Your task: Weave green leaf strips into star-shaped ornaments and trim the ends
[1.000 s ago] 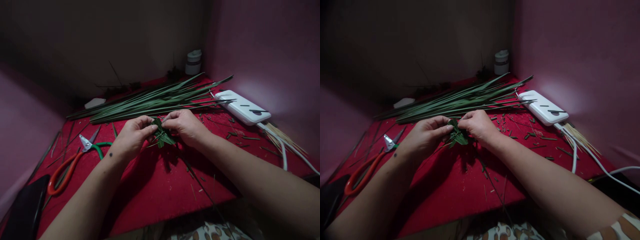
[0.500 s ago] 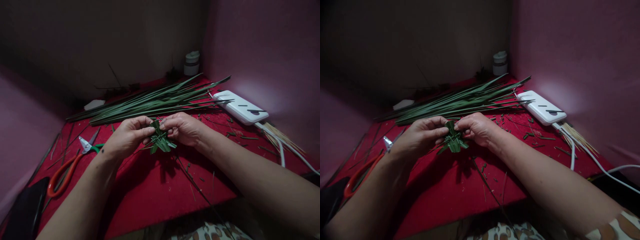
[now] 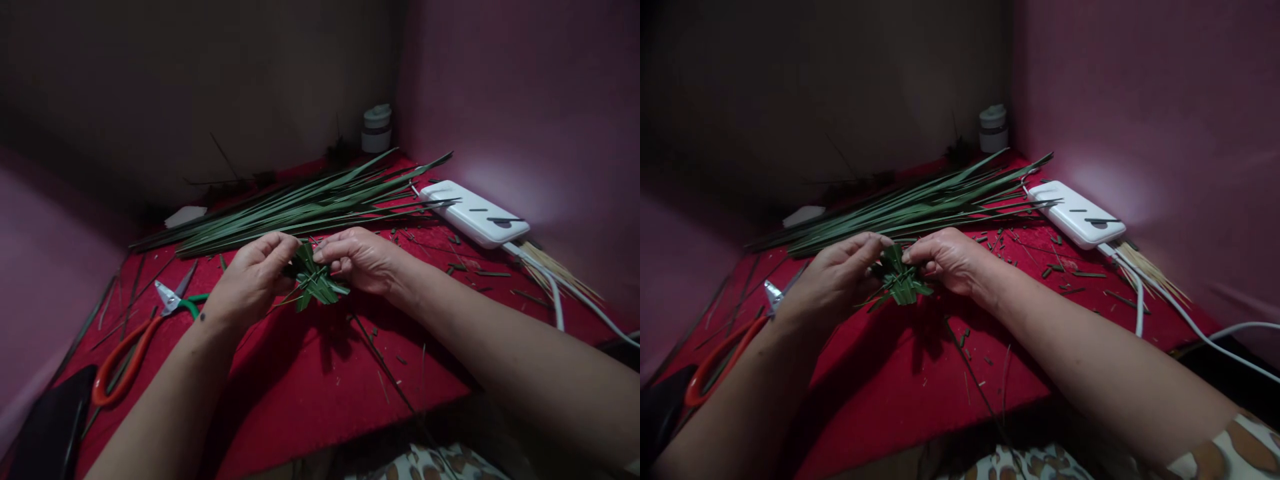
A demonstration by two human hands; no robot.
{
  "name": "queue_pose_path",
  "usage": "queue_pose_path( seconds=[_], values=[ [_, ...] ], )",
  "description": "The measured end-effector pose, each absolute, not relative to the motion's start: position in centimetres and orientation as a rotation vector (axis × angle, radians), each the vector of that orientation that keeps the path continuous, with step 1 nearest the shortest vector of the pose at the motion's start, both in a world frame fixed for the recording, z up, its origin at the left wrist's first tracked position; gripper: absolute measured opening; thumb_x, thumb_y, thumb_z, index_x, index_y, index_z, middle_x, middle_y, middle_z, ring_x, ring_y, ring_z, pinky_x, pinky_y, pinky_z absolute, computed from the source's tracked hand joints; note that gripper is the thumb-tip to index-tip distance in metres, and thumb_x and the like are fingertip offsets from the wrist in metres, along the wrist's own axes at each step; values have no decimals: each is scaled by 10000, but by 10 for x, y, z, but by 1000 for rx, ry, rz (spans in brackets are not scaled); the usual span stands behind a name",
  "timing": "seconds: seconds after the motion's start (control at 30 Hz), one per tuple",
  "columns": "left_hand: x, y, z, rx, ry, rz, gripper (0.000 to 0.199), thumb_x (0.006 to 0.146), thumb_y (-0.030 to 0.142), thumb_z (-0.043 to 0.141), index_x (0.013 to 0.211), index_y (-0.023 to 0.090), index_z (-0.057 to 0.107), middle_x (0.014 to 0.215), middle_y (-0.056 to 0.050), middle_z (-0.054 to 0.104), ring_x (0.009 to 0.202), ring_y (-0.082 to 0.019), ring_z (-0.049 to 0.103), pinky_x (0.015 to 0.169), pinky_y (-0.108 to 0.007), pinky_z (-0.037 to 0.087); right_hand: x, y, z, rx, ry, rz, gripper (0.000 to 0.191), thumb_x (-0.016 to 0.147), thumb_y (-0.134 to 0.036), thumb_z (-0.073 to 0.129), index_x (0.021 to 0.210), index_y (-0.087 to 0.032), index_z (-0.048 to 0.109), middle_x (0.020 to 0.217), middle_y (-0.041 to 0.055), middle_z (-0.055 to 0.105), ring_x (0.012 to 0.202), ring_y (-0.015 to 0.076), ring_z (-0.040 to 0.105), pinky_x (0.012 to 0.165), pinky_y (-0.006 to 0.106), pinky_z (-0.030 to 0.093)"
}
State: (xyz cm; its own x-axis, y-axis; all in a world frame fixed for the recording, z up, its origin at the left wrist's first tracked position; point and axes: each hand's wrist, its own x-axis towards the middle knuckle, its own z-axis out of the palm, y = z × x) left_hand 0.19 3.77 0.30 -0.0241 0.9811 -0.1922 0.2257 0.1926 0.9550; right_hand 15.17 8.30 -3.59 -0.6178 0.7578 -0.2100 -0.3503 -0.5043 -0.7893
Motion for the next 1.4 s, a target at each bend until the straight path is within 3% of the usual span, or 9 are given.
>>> queue_pose_path(
  seconds=[0.13, 0.37, 0.6, 0.8, 0.97, 1.17, 1.3, 1.4],
  values=[
    [3, 36, 2, 1191, 1531, 1023, 378, 771, 558, 556, 815, 185, 591, 502, 71, 424, 314, -21, 288, 314, -162, 253, 151, 82, -37, -775, -961, 2116, 94, 541, -40, 576, 519, -111, 518, 506, -32, 445, 463, 57, 391, 474, 213, 305],
    [5, 35, -2, 1122, 1500, 1068, 453, 756, 620, 526, 830, 179, 595, 471, 74, 385, 300, -23, 285, 300, -152, 247, 152, 82, -35, -786, -969, 2122, 85, 542, -46, 591, 525, -111, 540, 514, -25, 478, 449, 59, 405, 498, 225, 356],
    [6, 36, -5, 1065, 1431, 1087, 418, 748, 589, 559, 757, 171, 587, 459, 68, 394, 278, -14, 236, 282, -148, 199, 151, 85, -41, -779, -973, 2091, 102, 515, -59, 633, 523, -121, 553, 502, -33, 482, 453, 66, 424, 489, 227, 355],
    [2, 37, -9, 1220, 1403, 987, 239, 719, 412, 674, 752, 188, 598, 635, 32, 507, 456, -46, 435, 384, -132, 322, 150, 84, -43, -756, -987, 2094, 106, 503, -70, 637, 514, -124, 547, 501, -36, 474, 461, 66, 416, 484, 231, 337],
    [2, 37, -13, 1254, 1423, 995, 187, 740, 328, 644, 667, 174, 566, 588, 31, 490, 459, -54, 422, 411, -146, 342, 150, 83, -42, -778, -1000, 2085, 118, 513, -77, 642, 511, -128, 535, 478, -49, 448, 431, 57, 382, 465, 233, 313],
    [5, 36, -13, 1262, 1453, 1010, 158, 742, 308, 628, 680, 185, 551, 532, 50, 448, 425, -54, 391, 387, -146, 311, 151, 83, -41, -769, -994, 2077, 106, 503, -76, 644, 516, -124, 550, 481, -43, 471, 448, 64, 417, 463, 226, 331],
    [10, 35, -10, 1209, 1507, 1032, 114, 719, 265, 619, 684, 188, 543, 546, 48, 484, 435, -64, 423, 390, -153, 334, 150, 81, -41, -782, -1011, 2096, 112, 489, -88, 670, 560, -117, 590, 505, -28, 529, 476, 83, 493, 482, 222, 374],
    [7, 36, -9, 1263, 1516, 1042, 156, 729, 334, 617, 717, 182, 581, 586, 28, 533, 470, -88, 471, 411, -177, 370, 150, 81, -42, -799, -1033, 2053, 133, 487, -91, 689, 585, -121, 603, 512, -27, 548, 491, 95, 529, 492, 221, 393]
  ],
)
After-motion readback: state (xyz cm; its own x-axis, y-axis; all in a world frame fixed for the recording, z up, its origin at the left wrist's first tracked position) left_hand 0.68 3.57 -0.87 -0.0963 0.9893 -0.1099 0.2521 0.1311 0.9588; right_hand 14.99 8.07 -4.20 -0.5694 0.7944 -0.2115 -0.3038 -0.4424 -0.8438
